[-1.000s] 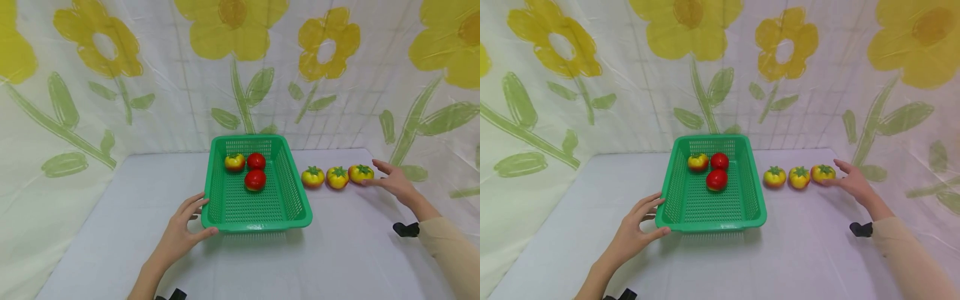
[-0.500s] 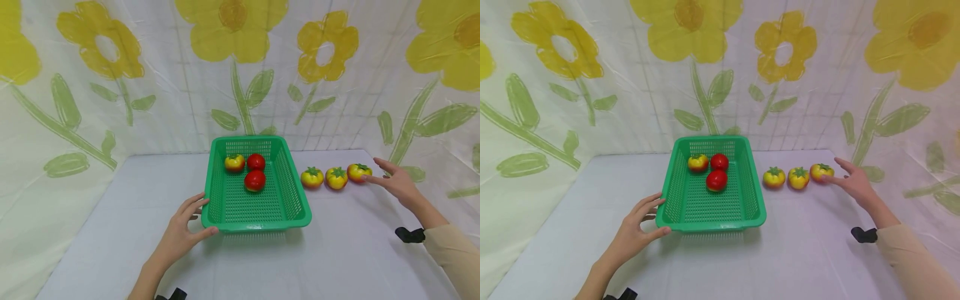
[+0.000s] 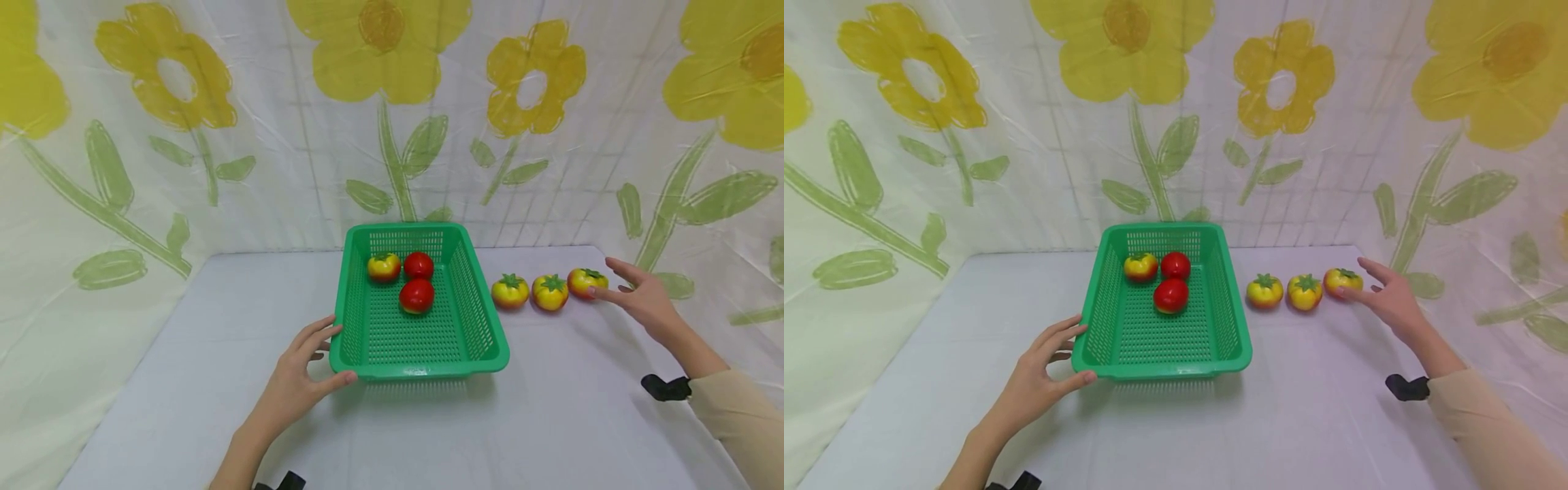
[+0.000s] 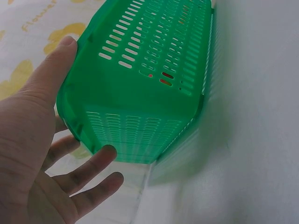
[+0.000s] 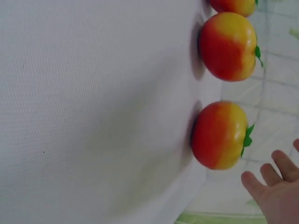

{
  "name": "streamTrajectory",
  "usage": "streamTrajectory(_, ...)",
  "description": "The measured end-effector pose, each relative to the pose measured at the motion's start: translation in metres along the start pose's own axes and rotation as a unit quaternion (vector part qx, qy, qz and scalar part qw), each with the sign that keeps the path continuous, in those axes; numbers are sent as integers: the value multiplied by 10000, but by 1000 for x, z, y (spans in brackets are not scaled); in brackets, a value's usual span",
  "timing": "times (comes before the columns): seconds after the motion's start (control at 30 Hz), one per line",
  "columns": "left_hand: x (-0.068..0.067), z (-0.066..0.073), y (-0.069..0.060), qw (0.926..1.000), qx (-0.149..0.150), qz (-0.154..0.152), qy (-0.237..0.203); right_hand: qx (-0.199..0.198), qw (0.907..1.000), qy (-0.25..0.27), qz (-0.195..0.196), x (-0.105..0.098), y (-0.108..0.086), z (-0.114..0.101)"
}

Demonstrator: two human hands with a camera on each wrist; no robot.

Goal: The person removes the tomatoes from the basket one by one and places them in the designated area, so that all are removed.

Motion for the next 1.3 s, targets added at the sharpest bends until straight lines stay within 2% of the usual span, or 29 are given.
streamTrajectory(0.23, -1, 1, 0, 10000, 28, 10, -6, -108, 9999, -17, 50, 3, -3, -11)
streamTrajectory(0.43, 0, 0, 1, 10000, 21, 11, 15, -365, 9993, 55, 81, 9, -6, -24)
streamTrajectory(0.77, -1, 3, 0, 10000, -9, -8, -21, -574, 9972, 477, 13, 32, -16, -60)
streamTrajectory(1.1, -2, 3, -1, 10000, -73, -6, -15, -1222, 9836, 1310, -216, 67, -22, -124)
streamTrajectory(1.3, 0, 2, 0, 10000, -17, 2, -19, -1575, 9711, 1761, -339, 80, -27, -152)
Point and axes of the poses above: each hand's wrist, its own y-axis towards the middle knuckle, its own x-axis out of the palm, z = x × y, the point moved 1 cm from there along y, towards the middle knuckle, and after that the axes turned 3 degrees about x, right-handed, at the moved point
